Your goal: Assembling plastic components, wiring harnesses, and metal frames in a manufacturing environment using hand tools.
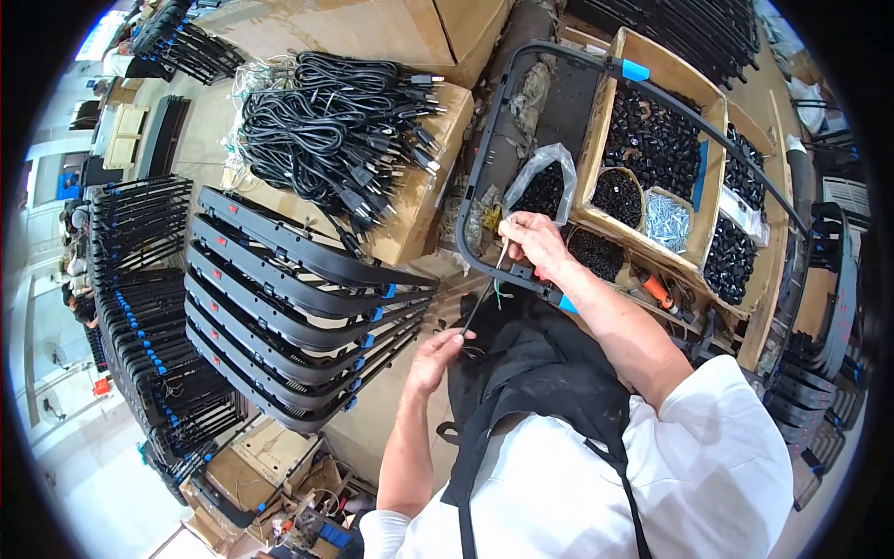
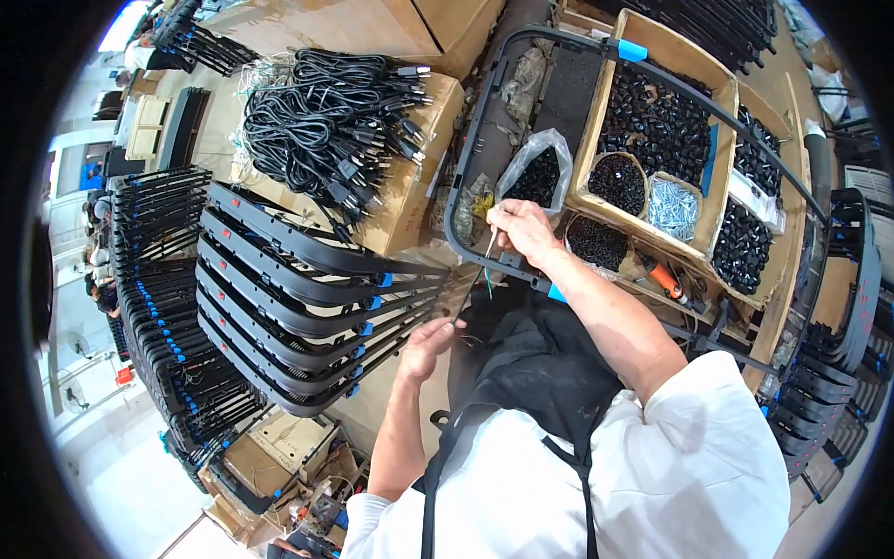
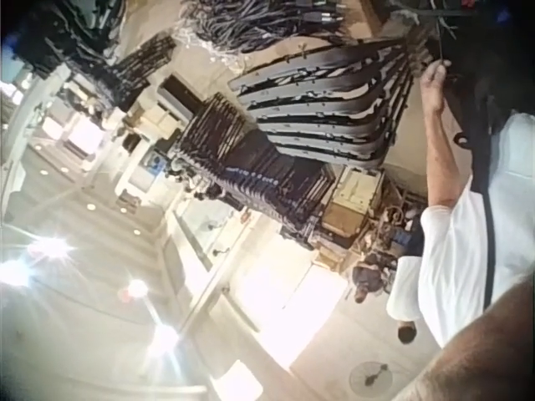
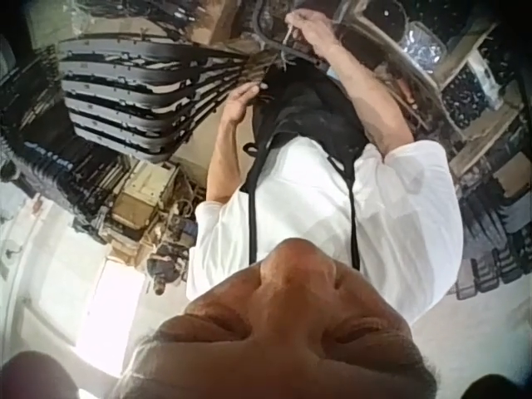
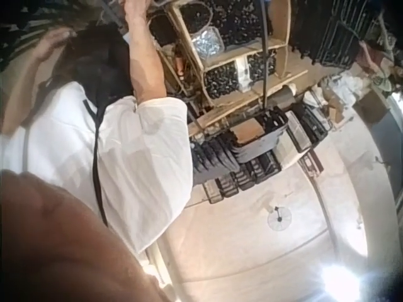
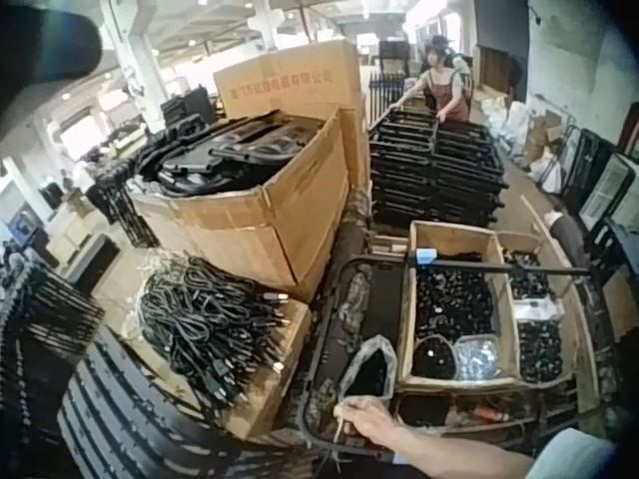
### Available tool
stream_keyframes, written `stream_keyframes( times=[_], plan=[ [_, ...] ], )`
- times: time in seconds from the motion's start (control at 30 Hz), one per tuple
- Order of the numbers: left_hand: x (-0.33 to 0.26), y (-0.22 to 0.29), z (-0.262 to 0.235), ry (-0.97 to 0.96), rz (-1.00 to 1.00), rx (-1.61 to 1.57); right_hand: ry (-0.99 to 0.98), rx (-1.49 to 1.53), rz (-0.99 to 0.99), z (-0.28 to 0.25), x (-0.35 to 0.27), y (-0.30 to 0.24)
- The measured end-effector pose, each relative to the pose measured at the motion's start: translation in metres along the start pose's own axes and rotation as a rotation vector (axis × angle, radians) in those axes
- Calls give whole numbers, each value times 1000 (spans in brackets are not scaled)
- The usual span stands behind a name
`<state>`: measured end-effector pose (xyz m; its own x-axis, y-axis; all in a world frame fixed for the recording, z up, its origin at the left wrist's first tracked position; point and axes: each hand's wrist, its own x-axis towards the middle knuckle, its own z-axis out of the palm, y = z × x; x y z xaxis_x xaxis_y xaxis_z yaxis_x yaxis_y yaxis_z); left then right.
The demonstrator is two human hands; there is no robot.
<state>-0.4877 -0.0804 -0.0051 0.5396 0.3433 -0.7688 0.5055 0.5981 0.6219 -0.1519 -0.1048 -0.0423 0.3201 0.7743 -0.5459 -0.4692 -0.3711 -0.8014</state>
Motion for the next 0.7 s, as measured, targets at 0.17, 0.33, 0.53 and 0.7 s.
stream_keyframes(
  times=[0.17,0.33,0.53,0.7],
  plan=[
    [28,45,24,-85,341,352,270,171,-97,-26,0,1],
    [64,45,52,85,293,-5,366,569,-403,-27,9,-16],
    [86,53,73,132,311,-34,140,-115,-13,-6,-22,-32],
    [87,48,75,70,318,-171,-70,-413,61,5,-15,-17]
  ],
)
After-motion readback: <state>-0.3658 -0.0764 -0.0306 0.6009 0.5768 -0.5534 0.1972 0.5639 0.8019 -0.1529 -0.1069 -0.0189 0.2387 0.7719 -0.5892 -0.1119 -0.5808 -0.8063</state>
